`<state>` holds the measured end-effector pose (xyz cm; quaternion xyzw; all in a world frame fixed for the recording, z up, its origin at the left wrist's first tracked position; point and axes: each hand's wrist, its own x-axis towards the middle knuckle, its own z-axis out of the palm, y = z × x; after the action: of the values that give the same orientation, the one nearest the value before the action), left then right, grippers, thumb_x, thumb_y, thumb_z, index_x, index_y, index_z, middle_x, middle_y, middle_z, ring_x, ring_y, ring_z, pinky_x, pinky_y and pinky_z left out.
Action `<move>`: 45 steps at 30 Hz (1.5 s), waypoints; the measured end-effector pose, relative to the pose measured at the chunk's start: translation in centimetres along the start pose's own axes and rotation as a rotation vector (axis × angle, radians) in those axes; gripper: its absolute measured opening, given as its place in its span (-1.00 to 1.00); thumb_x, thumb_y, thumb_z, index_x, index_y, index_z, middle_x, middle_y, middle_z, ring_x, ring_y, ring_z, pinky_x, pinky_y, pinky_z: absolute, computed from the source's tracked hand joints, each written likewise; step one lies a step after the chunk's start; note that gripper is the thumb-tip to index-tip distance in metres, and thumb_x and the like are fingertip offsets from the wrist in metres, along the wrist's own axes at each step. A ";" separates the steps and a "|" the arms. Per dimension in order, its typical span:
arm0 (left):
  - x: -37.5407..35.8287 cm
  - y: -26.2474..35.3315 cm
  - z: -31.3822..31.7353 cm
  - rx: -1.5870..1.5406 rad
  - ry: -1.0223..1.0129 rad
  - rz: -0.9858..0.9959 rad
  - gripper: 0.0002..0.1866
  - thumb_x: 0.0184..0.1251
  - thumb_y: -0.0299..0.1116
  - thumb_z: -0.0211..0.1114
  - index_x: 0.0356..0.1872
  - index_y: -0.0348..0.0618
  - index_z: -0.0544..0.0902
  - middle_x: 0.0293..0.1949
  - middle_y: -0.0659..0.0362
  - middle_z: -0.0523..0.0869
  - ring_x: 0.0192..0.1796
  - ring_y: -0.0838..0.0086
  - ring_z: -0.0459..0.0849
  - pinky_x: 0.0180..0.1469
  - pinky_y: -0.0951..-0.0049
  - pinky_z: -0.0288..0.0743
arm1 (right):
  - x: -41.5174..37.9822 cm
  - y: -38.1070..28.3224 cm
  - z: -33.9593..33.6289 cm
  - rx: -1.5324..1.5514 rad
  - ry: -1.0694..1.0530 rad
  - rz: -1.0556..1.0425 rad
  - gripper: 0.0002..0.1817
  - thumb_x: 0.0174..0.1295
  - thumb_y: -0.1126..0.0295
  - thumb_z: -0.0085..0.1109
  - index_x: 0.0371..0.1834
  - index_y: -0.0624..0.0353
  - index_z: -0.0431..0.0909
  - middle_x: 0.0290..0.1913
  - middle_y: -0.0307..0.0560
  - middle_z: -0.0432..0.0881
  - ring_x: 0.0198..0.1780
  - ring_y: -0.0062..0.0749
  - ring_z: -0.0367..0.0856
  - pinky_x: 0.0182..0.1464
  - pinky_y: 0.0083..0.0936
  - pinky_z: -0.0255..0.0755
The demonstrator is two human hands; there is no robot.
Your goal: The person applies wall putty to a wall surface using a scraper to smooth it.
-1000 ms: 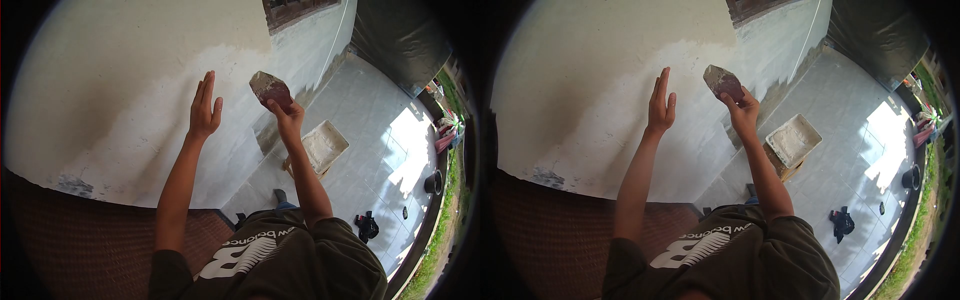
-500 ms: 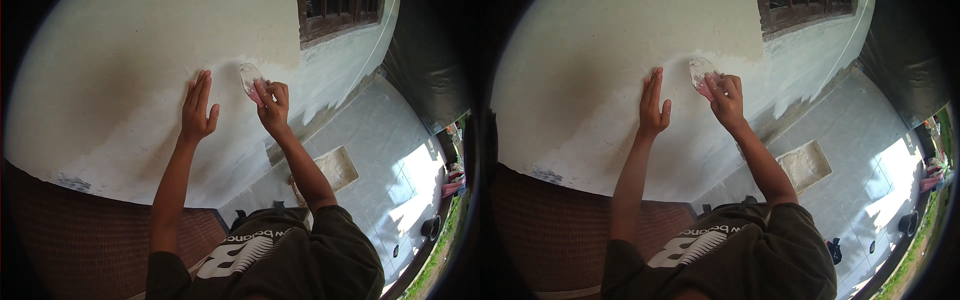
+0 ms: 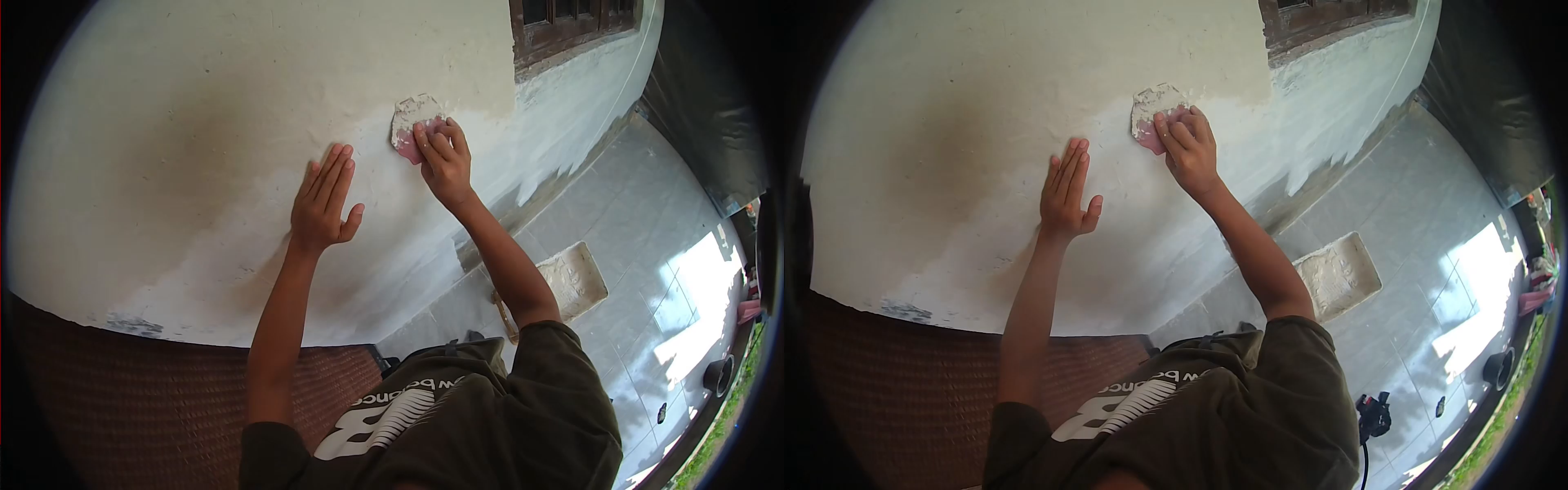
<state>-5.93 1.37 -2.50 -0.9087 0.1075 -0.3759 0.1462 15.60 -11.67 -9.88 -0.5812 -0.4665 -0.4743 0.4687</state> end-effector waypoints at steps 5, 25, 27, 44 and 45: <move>0.2 0.0 0.1 -0.014 0.015 0.018 -0.37 0.47 -0.20 0.01 0.42 -0.48 0.35 0.44 -0.16 0.46 0.55 0.05 0.35 0.62 0.07 -0.06 | -2.3 -0.6 -0.6 0.004 -0.042 0.039 -0.41 -0.17 0.70 0.31 0.09 0.25 0.69 -0.31 -0.17 0.45 -0.12 -0.19 0.52 0.19 -0.09 0.53; 0.5 0.2 -0.1 -0.046 0.019 -0.007 -0.41 0.43 -0.22 0.05 0.37 -0.42 0.45 0.44 -0.06 0.49 0.55 0.18 0.36 0.62 0.15 0.03 | 0.4 -2.3 0.7 -0.021 0.050 0.010 -0.42 -0.16 0.67 0.32 0.09 0.27 0.69 -0.28 -0.16 0.48 -0.11 -0.18 0.52 0.14 -0.13 0.50; 0.5 0.1 0.0 -0.043 0.020 -0.003 -0.41 0.44 -0.23 0.05 0.38 -0.42 0.44 0.44 -0.06 0.49 0.55 0.18 0.36 0.62 0.15 0.03 | -0.8 -3.1 0.8 0.010 0.038 0.071 -0.42 -0.16 0.69 0.31 0.10 0.31 0.67 -0.29 -0.15 0.48 -0.12 -0.18 0.51 0.09 -0.16 0.47; 0.5 0.0 0.1 -0.031 0.032 0.003 -0.41 0.46 -0.23 0.05 0.41 -0.41 0.41 0.46 -0.05 0.47 0.56 0.19 0.34 0.62 0.15 0.02 | 2.2 -2.4 -1.2 -0.008 0.130 0.283 -0.48 0.04 0.71 0.38 0.15 0.23 0.70 -0.34 -0.13 0.55 -0.25 -0.23 0.46 -0.15 -0.40 0.49; 0.5 0.1 0.1 -0.033 0.024 0.000 -0.41 0.46 -0.23 0.05 0.40 -0.41 0.41 0.45 -0.05 0.47 0.56 0.19 0.34 0.62 0.15 0.02 | 1.9 -2.6 -0.7 -0.005 0.129 0.284 -0.48 0.04 0.71 0.38 0.15 0.23 0.70 -0.34 -0.13 0.55 -0.25 -0.23 0.46 -0.15 -0.40 0.49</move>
<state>-5.55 1.17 -2.26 -0.9065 0.1154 -0.3848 0.1297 13.21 -11.88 -7.63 -0.6110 -0.3471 -0.4407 0.5585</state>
